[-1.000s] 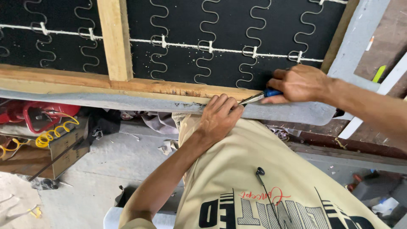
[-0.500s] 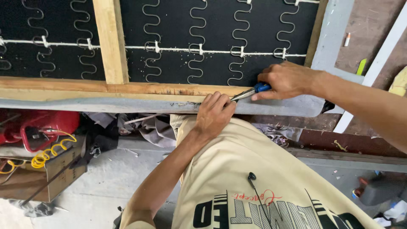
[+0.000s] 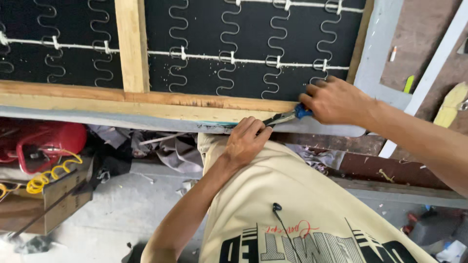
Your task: The person uses pliers to trim excess gray fabric along the edges of a wooden frame that holds a black foam pad with white zigzag lines. The person repeatedly cuts and removes small fabric pieces along the frame's perimeter.
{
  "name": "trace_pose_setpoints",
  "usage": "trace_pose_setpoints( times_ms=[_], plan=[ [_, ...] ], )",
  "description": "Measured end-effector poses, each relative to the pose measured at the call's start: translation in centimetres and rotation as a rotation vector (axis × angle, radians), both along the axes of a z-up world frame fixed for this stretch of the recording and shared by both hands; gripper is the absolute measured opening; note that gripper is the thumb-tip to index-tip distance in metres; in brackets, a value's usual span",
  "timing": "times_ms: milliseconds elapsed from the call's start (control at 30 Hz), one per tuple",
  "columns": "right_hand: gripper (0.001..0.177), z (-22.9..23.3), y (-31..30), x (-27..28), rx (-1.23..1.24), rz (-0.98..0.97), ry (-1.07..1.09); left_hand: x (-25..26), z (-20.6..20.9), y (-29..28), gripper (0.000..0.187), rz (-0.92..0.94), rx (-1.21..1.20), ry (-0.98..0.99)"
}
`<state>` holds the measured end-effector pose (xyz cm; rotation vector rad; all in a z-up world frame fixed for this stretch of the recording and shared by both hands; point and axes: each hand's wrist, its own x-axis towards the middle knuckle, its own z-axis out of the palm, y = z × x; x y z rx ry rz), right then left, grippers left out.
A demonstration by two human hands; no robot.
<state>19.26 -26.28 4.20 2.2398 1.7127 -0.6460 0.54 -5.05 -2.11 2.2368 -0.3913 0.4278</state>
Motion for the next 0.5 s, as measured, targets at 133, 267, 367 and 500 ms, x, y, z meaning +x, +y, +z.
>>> trace_pose_setpoints(
  times_ms=[133,267,367,500],
  plan=[
    [0.037,1.4,-1.9,-5.1,-0.331,-0.283,0.190,-0.4,-0.2,0.1,0.016,-0.061,-0.012,0.044],
    [0.031,0.5,-3.0,-6.2,-0.446,-0.953,0.933,0.2,0.3,0.3,0.012,-0.057,0.043,0.105],
    [0.033,0.1,-5.4,-6.8,-0.322,-1.049,1.162,1.1,0.7,-0.3,0.024,0.007,0.115,0.115],
    [0.035,-1.0,-9.0,-9.5,-0.231,-1.253,1.065,2.6,1.0,-1.7,0.026,0.031,0.225,0.124]
  ],
)
